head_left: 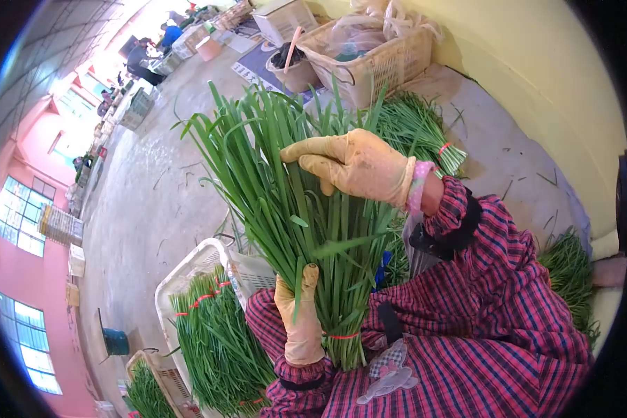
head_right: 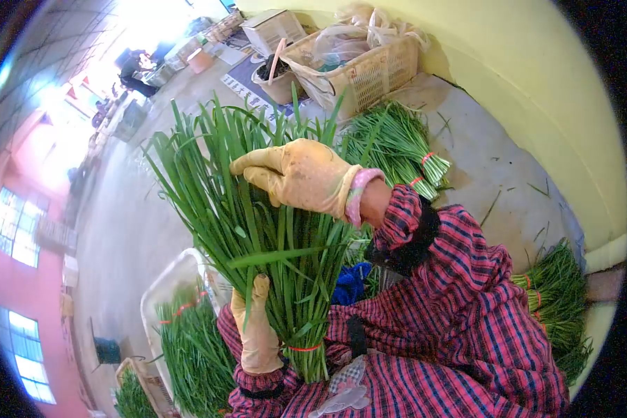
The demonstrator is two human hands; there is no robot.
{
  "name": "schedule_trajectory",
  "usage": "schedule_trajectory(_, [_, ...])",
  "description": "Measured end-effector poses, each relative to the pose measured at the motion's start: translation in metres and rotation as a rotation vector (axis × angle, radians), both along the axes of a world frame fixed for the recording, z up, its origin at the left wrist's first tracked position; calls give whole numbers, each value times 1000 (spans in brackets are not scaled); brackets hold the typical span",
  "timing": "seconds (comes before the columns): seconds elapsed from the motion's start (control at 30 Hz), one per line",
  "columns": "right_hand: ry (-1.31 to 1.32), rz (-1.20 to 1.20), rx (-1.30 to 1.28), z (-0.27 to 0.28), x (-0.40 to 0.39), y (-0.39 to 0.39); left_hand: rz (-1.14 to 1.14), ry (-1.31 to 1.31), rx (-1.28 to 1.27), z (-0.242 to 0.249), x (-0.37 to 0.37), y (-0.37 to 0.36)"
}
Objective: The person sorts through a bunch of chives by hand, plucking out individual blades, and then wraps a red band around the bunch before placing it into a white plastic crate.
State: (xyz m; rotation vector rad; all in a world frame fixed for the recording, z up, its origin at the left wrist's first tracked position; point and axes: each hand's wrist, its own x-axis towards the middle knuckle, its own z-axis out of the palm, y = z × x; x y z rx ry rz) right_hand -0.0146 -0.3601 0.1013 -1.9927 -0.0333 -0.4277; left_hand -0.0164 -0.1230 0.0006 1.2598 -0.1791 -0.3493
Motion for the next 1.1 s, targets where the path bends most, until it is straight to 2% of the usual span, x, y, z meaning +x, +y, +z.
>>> schedule_trajectory(0.2, [257,48,-182,15,7,-10,-3,57,-12,4,1,-2])
schedule_trajectory(0.37, [247,76,-338,28,6,-15,-13,71,-15,6,1,-3])
schedule_trajectory(0.43, [392,150,-341,35,6,-17,-15,84,-8,6,1,-3])
schedule_trajectory(0.57, [360,194,-298,28,12,-23,-22,60,2,9,0,-5])
schedule_trajectory(0.63, [343,211,-387,22,18,-25,-29,76,-5,9,0,-5])
schedule_trajectory(0.73, [385,296,-294,26,16,-24,-26,57,12,7,0,-6])
schedule_trajectory(0.87, [377,280,-268,26,15,-23,-33,50,-4,6,1,-6])
schedule_trajectory(0.97, [383,209,-162,23,11,-19,-45,36,-1,6,2,-4])
schedule_trajectory(1.1, [225,83,-95,0,10,-10,-49,40,8,4,5,-1])
